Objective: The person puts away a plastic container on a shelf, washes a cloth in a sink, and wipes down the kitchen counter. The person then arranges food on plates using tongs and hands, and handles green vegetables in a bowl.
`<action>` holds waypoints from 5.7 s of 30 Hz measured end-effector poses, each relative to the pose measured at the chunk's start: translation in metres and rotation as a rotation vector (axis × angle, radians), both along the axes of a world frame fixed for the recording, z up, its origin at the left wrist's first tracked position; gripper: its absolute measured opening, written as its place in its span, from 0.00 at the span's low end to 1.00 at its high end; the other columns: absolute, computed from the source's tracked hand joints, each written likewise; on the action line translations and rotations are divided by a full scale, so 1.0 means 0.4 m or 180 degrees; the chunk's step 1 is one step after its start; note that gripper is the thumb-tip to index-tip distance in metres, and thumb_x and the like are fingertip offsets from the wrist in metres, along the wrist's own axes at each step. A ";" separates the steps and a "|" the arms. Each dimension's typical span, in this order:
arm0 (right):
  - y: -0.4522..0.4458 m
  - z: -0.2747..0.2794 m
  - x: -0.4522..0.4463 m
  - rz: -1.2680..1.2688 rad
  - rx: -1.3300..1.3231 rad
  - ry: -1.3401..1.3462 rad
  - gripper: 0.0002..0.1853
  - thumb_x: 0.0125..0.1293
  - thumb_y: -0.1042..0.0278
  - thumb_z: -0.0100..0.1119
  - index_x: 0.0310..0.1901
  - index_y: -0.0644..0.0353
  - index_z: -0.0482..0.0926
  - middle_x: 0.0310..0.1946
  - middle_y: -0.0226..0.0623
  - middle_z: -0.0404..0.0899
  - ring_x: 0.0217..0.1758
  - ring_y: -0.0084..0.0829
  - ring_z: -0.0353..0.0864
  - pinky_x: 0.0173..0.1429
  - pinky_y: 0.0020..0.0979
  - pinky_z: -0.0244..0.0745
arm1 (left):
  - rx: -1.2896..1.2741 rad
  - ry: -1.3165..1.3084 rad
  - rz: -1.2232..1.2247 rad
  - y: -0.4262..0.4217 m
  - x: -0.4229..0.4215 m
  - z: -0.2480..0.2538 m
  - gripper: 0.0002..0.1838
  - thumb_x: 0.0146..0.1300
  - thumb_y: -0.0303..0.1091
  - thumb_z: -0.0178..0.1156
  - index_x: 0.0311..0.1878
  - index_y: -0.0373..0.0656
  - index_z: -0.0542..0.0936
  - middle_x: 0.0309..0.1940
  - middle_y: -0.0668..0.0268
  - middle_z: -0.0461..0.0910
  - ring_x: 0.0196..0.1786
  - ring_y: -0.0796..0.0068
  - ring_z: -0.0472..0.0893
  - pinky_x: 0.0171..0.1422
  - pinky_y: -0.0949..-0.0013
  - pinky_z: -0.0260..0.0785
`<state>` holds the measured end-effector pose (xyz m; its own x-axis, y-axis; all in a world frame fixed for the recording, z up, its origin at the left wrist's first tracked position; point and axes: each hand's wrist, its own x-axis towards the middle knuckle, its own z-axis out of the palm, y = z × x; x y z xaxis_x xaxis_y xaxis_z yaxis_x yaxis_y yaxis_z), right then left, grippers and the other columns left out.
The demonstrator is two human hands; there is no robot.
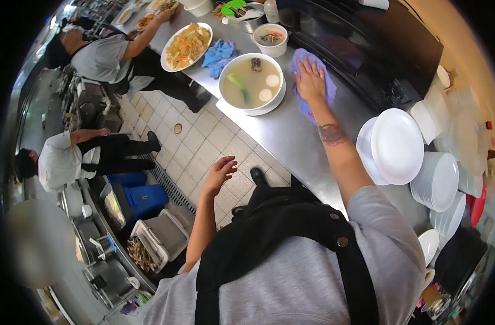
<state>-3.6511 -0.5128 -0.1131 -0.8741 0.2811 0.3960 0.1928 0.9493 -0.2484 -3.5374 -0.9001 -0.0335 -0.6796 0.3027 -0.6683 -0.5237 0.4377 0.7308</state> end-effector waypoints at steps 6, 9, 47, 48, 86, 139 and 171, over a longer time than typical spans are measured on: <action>-0.178 0.063 0.282 0.1177 -0.0050 -0.0334 0.22 0.64 0.62 0.47 0.59 0.60 0.69 0.62 0.40 0.67 0.68 0.40 0.60 0.70 0.45 0.51 | 0.0189 -0.0100 0.0140 -0.060 -0.171 -0.031 0.21 0.66 0.43 0.51 0.58 0.42 0.70 0.48 0.64 0.77 0.49 0.69 0.78 0.52 0.67 0.68; -0.298 0.074 0.443 0.2151 -0.0625 -0.0525 0.19 0.65 0.62 0.48 0.55 0.59 0.72 0.57 0.42 0.71 0.64 0.42 0.65 0.68 0.42 0.55 | 0.0246 -0.0025 0.0076 -0.063 -0.283 -0.027 0.20 0.66 0.43 0.51 0.56 0.42 0.71 0.47 0.64 0.77 0.48 0.69 0.78 0.51 0.67 0.68; -0.048 0.310 0.187 -0.0975 -0.1047 -0.1342 0.17 0.56 0.60 0.57 0.48 0.52 0.79 0.53 0.43 0.75 0.53 0.46 0.75 0.55 0.38 0.71 | -0.0082 0.2766 -0.0589 0.128 -0.579 0.052 0.15 0.53 0.33 0.62 0.44 0.38 0.81 0.31 0.57 0.82 0.32 0.67 0.82 0.39 0.66 0.72; -0.006 0.228 0.205 -0.0805 -0.1010 -0.0773 0.19 0.58 0.60 0.55 0.53 0.50 0.77 0.57 0.41 0.71 0.58 0.45 0.71 0.57 0.39 0.69 | -0.0061 0.2792 -0.0602 0.121 -0.584 0.035 0.16 0.53 0.34 0.62 0.45 0.39 0.80 0.31 0.57 0.82 0.31 0.71 0.81 0.36 0.69 0.71; -0.177 -0.036 0.169 -0.4501 0.0356 0.0002 0.31 0.62 0.57 0.50 0.65 0.62 0.60 0.64 0.51 0.61 0.67 0.48 0.58 0.65 0.48 0.52 | -0.0024 0.0366 -0.1720 -0.274 -0.868 -0.062 0.15 0.62 0.37 0.56 0.49 0.41 0.77 0.36 0.68 0.80 0.33 0.78 0.78 0.35 0.75 0.66; -0.346 -0.007 0.447 -0.4698 -0.0039 -0.0816 0.35 0.66 0.46 0.42 0.67 0.63 0.56 0.69 0.52 0.49 0.74 0.47 0.45 0.71 0.54 0.39 | -0.0325 -0.0008 -0.2410 -0.254 -0.901 -0.085 0.20 0.64 0.41 0.53 0.55 0.42 0.73 0.44 0.66 0.78 0.39 0.75 0.78 0.41 0.71 0.68; -0.073 -0.005 -0.085 -0.1870 0.0110 -0.0180 0.26 0.64 0.58 0.50 0.63 0.52 0.65 0.64 0.39 0.63 0.70 0.38 0.57 0.70 0.48 0.48 | 0.0745 -0.0776 -0.1420 0.101 -0.785 0.000 0.28 0.65 0.55 0.45 0.59 0.44 0.70 0.50 0.63 0.73 0.47 0.71 0.73 0.52 0.64 0.65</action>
